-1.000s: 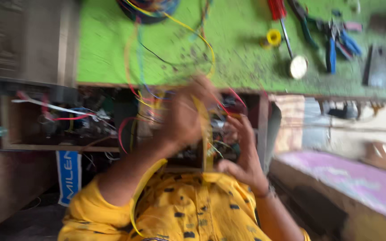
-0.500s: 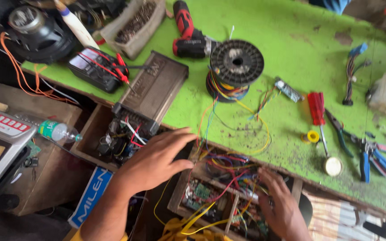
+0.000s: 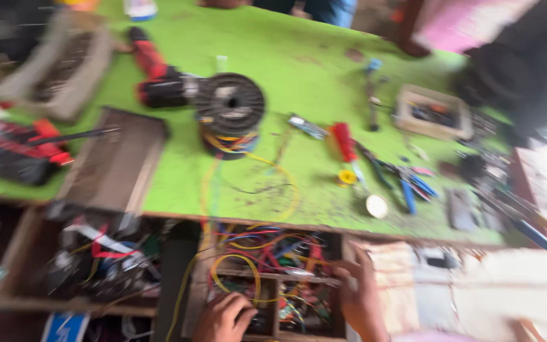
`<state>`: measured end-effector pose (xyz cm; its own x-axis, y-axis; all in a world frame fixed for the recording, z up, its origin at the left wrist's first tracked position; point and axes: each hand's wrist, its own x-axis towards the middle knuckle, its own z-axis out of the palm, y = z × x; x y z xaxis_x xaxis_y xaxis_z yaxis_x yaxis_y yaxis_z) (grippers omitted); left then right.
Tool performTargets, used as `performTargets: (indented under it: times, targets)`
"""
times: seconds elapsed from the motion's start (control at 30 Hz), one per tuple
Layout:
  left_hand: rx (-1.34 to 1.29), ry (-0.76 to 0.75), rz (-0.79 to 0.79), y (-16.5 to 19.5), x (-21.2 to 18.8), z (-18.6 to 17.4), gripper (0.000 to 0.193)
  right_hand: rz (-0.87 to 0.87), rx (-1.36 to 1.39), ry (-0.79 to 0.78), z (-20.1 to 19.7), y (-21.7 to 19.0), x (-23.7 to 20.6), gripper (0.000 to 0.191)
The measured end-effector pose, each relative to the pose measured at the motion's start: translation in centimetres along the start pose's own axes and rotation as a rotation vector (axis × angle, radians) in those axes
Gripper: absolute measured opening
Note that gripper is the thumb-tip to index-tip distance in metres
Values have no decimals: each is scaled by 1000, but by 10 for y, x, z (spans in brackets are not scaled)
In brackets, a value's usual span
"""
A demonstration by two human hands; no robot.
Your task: The person strips the insulation from several colored wires using pliers, twists the exposed strands, and solders them to small cylindrical connectors. The person then places the connectors into a small plastic container and continues to prepare additional wires for soldering.
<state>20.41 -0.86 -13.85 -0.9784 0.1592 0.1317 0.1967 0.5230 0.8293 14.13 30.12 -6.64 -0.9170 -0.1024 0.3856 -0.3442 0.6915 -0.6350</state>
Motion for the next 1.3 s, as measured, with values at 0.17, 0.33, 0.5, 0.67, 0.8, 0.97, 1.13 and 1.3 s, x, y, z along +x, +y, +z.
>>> performTargets:
  times: [0.17,0.33,0.5,0.67,0.8,0.97,1.13,1.3]
  targets:
    - [-67,-51,-198,-5,14,-22,16,354,-158,-673,-35,-33,29,75]
    - [-90,5,-318,11,27,-68,20,-36,-350,-92,-94,-6,142,30]
    - [-117,5,-297,24,34,-68,22,-119,-564,312,-72,78,317,46]
    - [-201,-31,-303,19,8,-55,20,158,-634,171,-44,130,342,44]
    - [-256,-4,-416,16,-3,-54,20,-59,-603,331,-60,140,338,31]
    - [-304,52,-313,33,15,-68,16,-114,-490,186,-105,81,294,26]
    - [-433,-74,-208,62,55,-70,23,-239,-277,32,-122,-18,186,18]
    - [-1363,-253,-559,84,95,-31,52,-209,48,-376,-95,-60,105,23]
